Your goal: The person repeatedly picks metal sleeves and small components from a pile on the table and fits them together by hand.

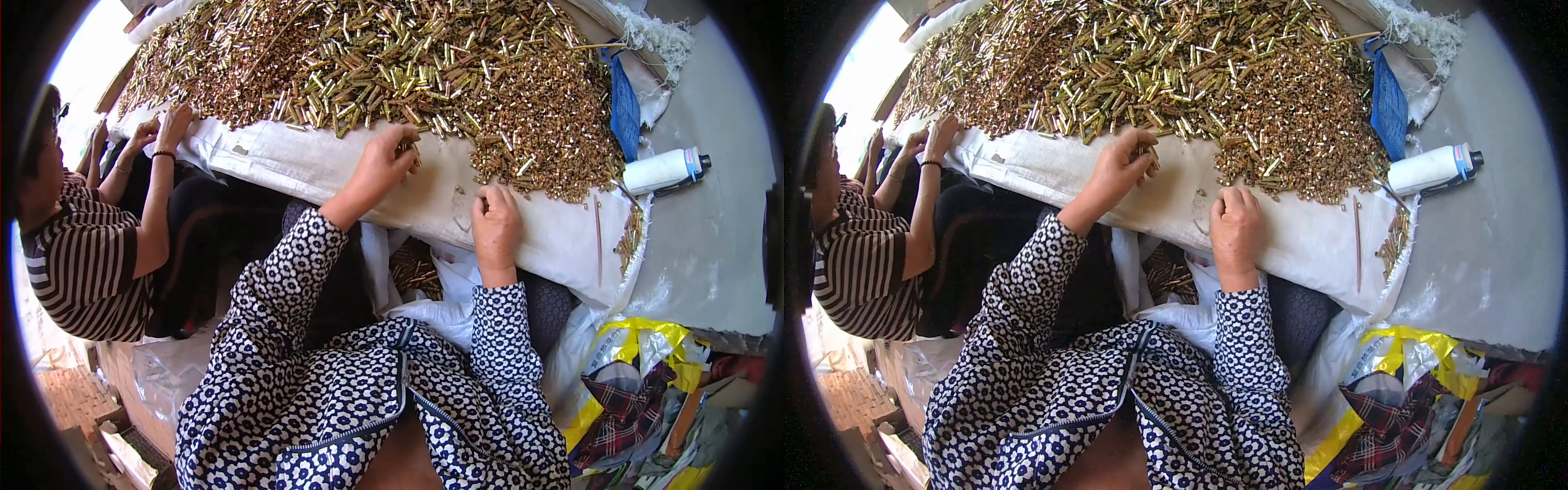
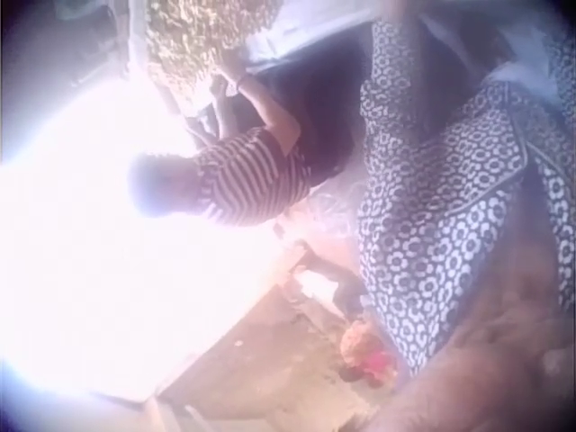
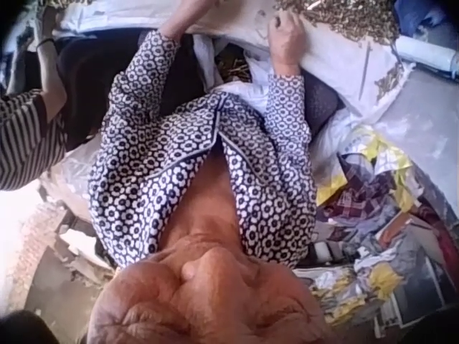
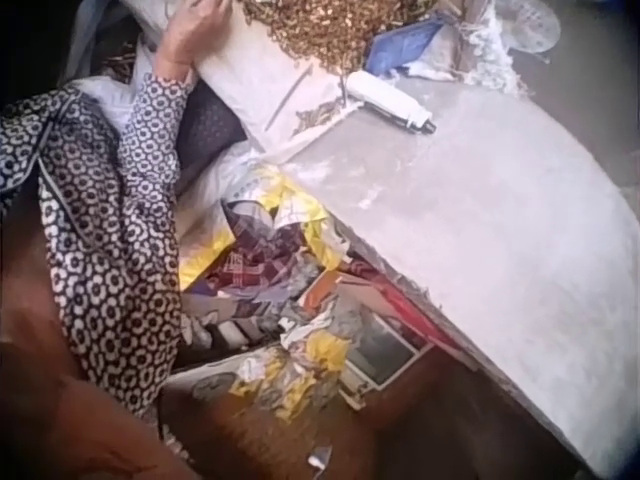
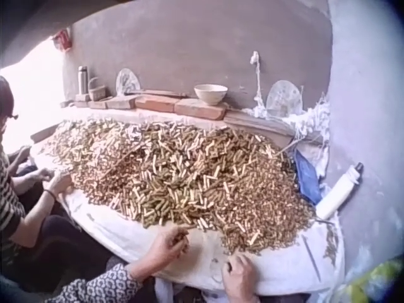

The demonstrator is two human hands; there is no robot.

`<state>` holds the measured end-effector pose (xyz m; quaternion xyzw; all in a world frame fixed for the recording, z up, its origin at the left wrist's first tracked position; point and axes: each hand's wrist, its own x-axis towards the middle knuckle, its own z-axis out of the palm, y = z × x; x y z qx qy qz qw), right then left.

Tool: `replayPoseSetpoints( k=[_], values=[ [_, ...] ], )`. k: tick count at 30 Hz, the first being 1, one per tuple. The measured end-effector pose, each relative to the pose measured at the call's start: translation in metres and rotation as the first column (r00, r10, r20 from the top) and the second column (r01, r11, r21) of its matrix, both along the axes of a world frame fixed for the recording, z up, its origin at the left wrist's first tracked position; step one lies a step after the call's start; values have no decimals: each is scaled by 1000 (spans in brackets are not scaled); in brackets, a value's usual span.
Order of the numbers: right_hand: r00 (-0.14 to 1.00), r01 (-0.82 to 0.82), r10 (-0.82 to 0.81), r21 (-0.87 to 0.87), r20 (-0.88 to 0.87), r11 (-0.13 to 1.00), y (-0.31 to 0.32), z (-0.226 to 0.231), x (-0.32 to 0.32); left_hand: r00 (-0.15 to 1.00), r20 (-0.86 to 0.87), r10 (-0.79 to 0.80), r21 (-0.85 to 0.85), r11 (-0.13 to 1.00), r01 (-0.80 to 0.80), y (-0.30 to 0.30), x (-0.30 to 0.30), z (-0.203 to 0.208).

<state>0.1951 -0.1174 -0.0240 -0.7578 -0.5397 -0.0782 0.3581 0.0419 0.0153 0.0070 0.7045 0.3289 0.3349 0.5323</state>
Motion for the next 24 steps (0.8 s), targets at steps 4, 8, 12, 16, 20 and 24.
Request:
replayPoseSetpoints(
  k=[4,8,12,16,20,24],
  values=[
    [743,-27,132,168,-657,985,4,4,-15,987,-79,-141,-98,986,133,-17,-7,-5],
    [332,-134,292,262,-897,956,-2,13,-25,965,248,-81,-436,881,186,-36,-10,-7],
    [174,-109,357,342,-918,933,-6,13,-36,936,351,-19,-533,818,216,-45,-13,-10],
    [118,-114,404,392,-907,913,-8,9,-38,933,358,-32,-538,810,234,-48,-13,-11],
    [137,-125,403,388,-905,913,-8,7,-37,919,392,-42,-542,797,268,-50,-12,-14],
    [132,-133,399,383,-907,914,-9,8,-38,907,418,-44,-546,786,290,-50,-13,-17]
  ],
)
